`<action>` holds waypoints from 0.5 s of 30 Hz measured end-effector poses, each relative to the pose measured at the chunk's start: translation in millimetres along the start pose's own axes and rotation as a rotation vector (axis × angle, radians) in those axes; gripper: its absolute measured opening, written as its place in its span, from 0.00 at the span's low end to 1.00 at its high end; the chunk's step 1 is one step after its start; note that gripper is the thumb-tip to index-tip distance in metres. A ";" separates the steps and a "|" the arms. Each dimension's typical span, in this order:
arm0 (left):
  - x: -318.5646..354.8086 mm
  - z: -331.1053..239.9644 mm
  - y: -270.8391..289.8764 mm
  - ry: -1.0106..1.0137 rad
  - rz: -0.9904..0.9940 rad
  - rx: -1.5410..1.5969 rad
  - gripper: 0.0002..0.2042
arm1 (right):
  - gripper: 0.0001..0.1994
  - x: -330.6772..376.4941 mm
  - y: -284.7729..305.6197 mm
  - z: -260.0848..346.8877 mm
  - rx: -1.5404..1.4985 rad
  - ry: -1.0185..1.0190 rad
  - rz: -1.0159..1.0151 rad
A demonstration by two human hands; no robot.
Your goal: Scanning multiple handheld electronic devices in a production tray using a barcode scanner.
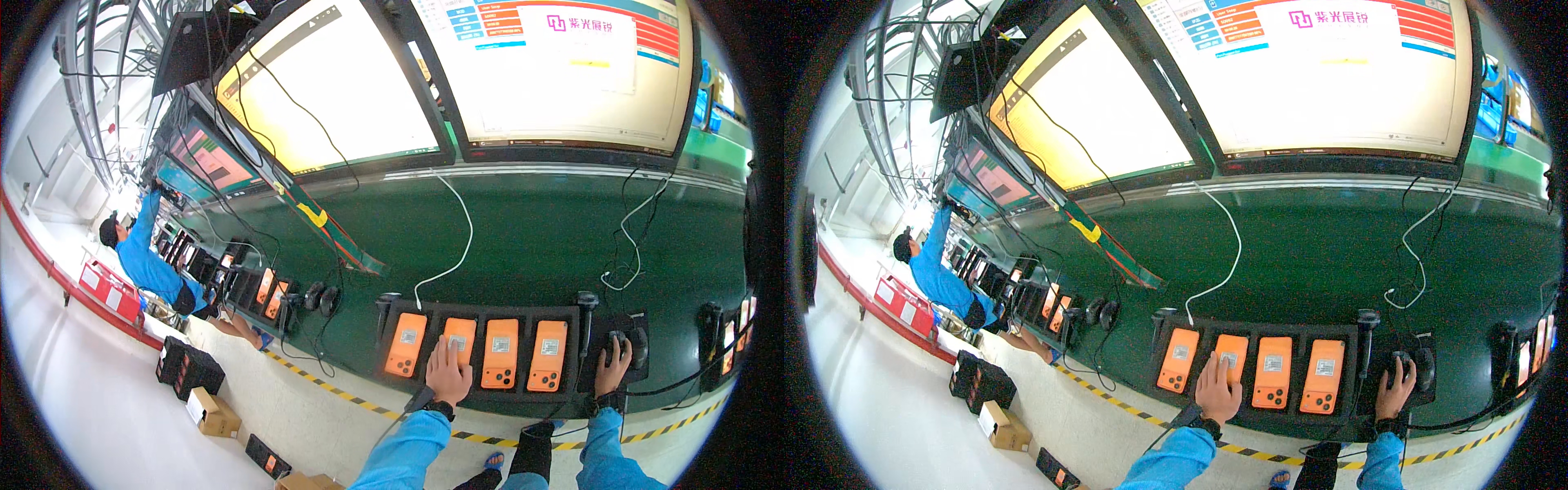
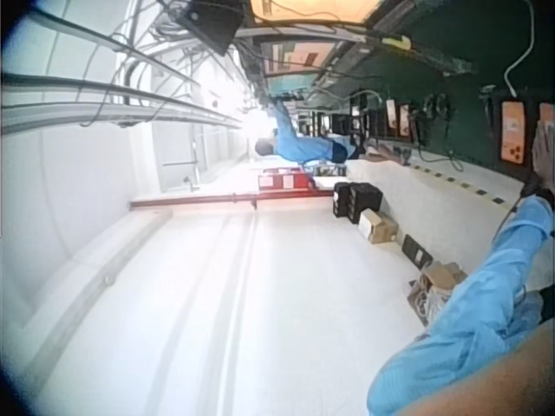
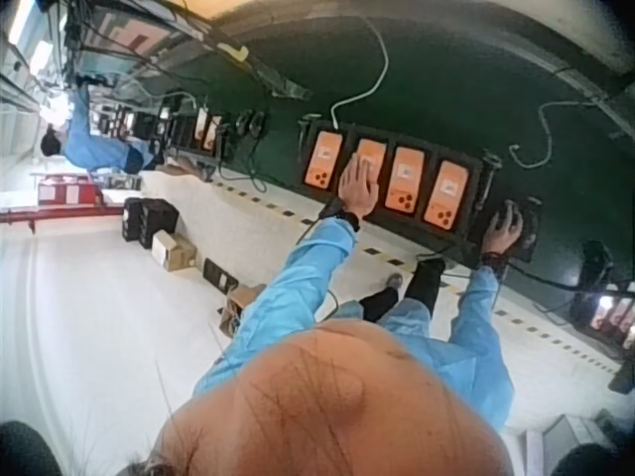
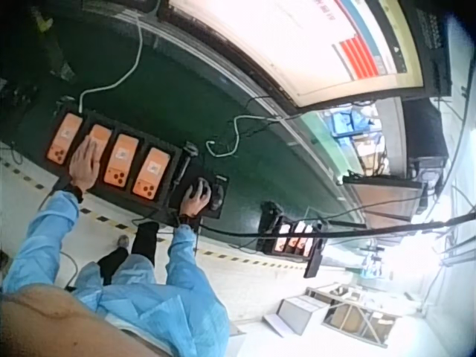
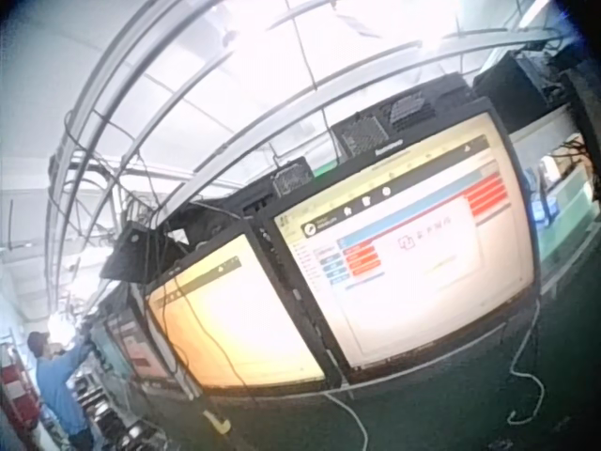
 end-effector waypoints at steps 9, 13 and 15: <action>0.4 1.5 -0.6 0.008 0.035 -0.004 0.30 | 0.28 2.5 3.4 8.3 -0.009 0.067 0.037; 0.2 2.5 -3.1 -0.007 0.020 0.011 0.31 | 0.29 2.8 5.6 8.1 0.042 0.055 0.053; 0.9 2.7 -3.7 -0.013 0.020 0.013 0.31 | 0.30 4.3 8.2 10.6 0.048 0.091 0.020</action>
Point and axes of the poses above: each hand's wrist, its own x-axis away from the middle knuckle, its own y-axis out of the back of the hand, z = x × y, the point moved 7 cm from there along -x, towards the middle knuckle, and after that the axes turned 11 degrees about z, right-handed, at the moved point
